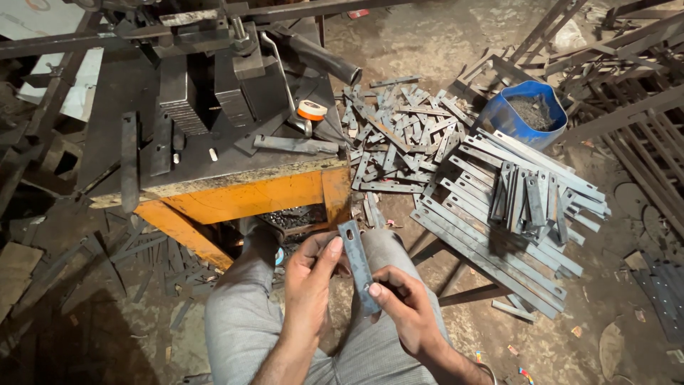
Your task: Bending and organizing metal plates using an industrial press machine.
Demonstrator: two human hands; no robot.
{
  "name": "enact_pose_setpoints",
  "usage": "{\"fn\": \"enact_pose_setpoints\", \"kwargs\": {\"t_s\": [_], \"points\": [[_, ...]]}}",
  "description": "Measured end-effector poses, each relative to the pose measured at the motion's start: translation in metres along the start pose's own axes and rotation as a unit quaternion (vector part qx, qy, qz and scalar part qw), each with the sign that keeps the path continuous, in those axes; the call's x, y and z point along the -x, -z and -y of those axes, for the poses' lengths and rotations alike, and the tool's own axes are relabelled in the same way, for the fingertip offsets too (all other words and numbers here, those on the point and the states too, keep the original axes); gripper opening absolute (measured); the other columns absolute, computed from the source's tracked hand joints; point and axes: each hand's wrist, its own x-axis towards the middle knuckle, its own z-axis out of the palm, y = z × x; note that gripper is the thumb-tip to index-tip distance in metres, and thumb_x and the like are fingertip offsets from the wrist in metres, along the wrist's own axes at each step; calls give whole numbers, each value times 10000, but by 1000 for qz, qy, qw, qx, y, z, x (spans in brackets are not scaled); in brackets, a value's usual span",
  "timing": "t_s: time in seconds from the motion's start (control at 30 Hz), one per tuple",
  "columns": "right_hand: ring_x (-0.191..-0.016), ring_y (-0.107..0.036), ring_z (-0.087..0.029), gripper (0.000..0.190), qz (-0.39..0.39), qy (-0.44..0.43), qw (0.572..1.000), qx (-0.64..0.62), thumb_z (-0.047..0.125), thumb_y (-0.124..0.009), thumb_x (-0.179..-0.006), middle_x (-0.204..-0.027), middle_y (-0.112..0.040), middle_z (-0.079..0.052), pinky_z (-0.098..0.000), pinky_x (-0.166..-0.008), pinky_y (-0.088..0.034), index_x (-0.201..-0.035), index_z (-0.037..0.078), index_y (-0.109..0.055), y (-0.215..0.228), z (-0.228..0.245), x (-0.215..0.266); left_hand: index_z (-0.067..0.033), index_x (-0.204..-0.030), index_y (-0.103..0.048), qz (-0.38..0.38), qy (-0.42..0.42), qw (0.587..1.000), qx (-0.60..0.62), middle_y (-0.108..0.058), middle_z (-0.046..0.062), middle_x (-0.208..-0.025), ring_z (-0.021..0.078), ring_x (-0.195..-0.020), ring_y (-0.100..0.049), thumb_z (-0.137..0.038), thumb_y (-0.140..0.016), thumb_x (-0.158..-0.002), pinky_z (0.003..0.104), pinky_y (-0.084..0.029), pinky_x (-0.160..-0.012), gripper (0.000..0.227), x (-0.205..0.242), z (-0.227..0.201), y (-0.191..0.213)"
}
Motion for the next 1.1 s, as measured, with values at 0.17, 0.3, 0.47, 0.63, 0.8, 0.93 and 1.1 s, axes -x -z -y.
{"fn": "enact_pose_setpoints", "kwargs": {"t_s": [0.17,0.3,0.47,0.63,0.8,0.93,1.1], "points": [[-735,-629,-106,214,9,12,1000,-1,170,-649,-981,-834,-662,-39,-296,-619,-566,-1022,-36,-691,1,0,0,-8,-1082,-731,-2,8,1000,9,-736,15,-871,83,-781,-646,-185,-685,-983,262,-513,-723,208,2,0,0],[-731,-627,-98,208,6,-2,1000,20,165,-642,-969,-828,-671,-34,-291,-628,-559,-1034,-25,-695,-4,10,0,-6,-1086,-735,-9,19,1000,8,-737,21,-866,89,-771,-650,-184,-693,-974,265,-516,-715,214,3,0,0],[-733,-603,-96,178,4,-12,1000,12,128,-690,-943,-821,-645,-24,-280,-654,-524,-1042,-19,-669,-3,8,0,-5,-1087,-730,-6,22,1000,6,-746,29,-881,98,-779,-672,-165,-680,-979,274,-542,-714,199,2,6,3],[-765,-569,-76,167,7,22,998,59,126,-717,-953,-836,-629,-10,-261,-679,-489,-1022,-17,-666,5,2,-1,5,-1119,-720,5,39,999,17,-765,36,-923,111,-808,-701,-151,-663,-978,279,-574,-732,218,-3,12,2],[-729,-565,-74,175,-6,5,999,46,133,-726,-929,-806,-616,-1,-262,-644,-486,-1010,-4,-654,11,0,3,-1,-1308,-656,41,19,999,17,-743,69,-1059,127,-854,-690,-121,-649,-994,278,-561,-731,336,-8,28,11],[-688,-490,-78,192,-32,-22,995,95,159,-738,-948,-760,-531,-4,-262,-591,-416,-993,2,-636,24,-1,6,23,-1333,-629,53,11,996,-73,-740,86,-1165,133,-966,-718,-85,-648,-965,292,-594,-842,385,-5,27,14],[-716,-567,-75,215,-95,2,995,-25,190,-675,-964,-796,-598,-5,-272,-603,-496,-1072,27,-585,58,-5,7,45,-1099,-735,54,-83,966,-240,-734,145,-1139,181,-968,-719,-64,-666,-994,292,-573,-862,167,10,31,43]]}}
